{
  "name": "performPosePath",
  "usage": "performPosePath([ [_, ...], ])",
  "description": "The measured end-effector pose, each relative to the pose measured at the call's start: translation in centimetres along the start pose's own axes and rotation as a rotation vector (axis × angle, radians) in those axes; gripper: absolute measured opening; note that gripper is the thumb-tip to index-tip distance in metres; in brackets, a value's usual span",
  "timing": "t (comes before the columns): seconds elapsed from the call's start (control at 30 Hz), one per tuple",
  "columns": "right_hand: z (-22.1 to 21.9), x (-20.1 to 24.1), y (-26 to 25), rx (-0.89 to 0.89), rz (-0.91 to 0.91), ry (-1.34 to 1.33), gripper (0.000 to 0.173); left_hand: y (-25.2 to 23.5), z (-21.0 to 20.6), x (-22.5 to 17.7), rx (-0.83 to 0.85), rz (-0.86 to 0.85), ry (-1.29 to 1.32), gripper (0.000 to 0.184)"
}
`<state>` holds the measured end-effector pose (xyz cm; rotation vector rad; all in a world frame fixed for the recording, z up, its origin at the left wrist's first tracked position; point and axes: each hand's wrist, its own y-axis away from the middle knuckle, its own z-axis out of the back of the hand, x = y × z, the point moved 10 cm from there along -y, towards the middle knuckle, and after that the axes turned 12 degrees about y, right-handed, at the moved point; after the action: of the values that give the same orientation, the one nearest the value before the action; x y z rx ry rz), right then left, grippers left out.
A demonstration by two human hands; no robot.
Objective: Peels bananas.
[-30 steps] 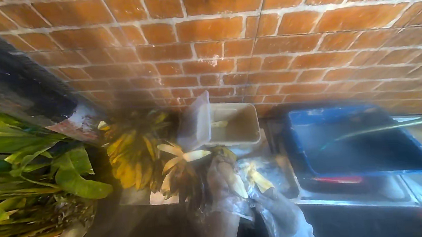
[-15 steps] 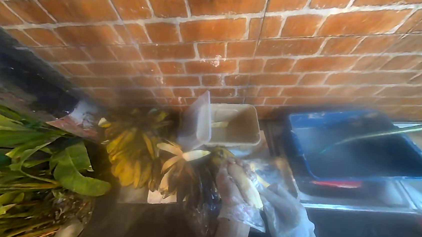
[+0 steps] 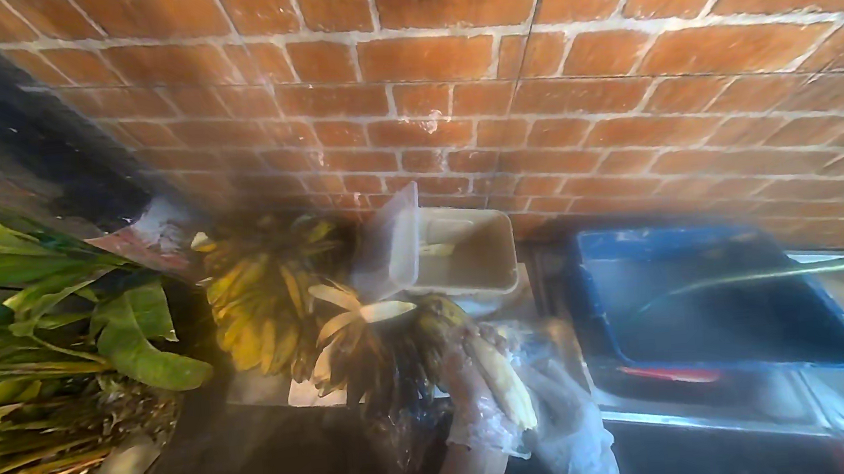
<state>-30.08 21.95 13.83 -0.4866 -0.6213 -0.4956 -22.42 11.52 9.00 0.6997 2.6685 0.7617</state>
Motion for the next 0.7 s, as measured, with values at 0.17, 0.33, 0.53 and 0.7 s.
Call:
performPosePath([
  [0.17, -2.0, -3.6, 0.7, 0.006, -0.041, 0.057, 0.047, -1.1, 1.4, 1.4, 0.024, -0.02, -0.059, 0.041],
  [0.33, -3.7, -9.1, 2.0, 0.105, -0.243, 0.175, 0.04, -3.2, 5.6, 5.1, -0.054, -0.008, -0.37, 0.037],
  [0.53, -6.0, -19.9, 3.3, 0.188, -0.436, 0.55, 0.032, -9.3, 7.2, 11.6, 0.195, -0.167, -1.686, 0.058],
  [0.7, -6.1, -22.6, 2.1, 0.187, -0.395, 0.738, 0.046, -7.7, 2.3, 6.0, 0.373, -0.687, -1.638, 0.04],
])
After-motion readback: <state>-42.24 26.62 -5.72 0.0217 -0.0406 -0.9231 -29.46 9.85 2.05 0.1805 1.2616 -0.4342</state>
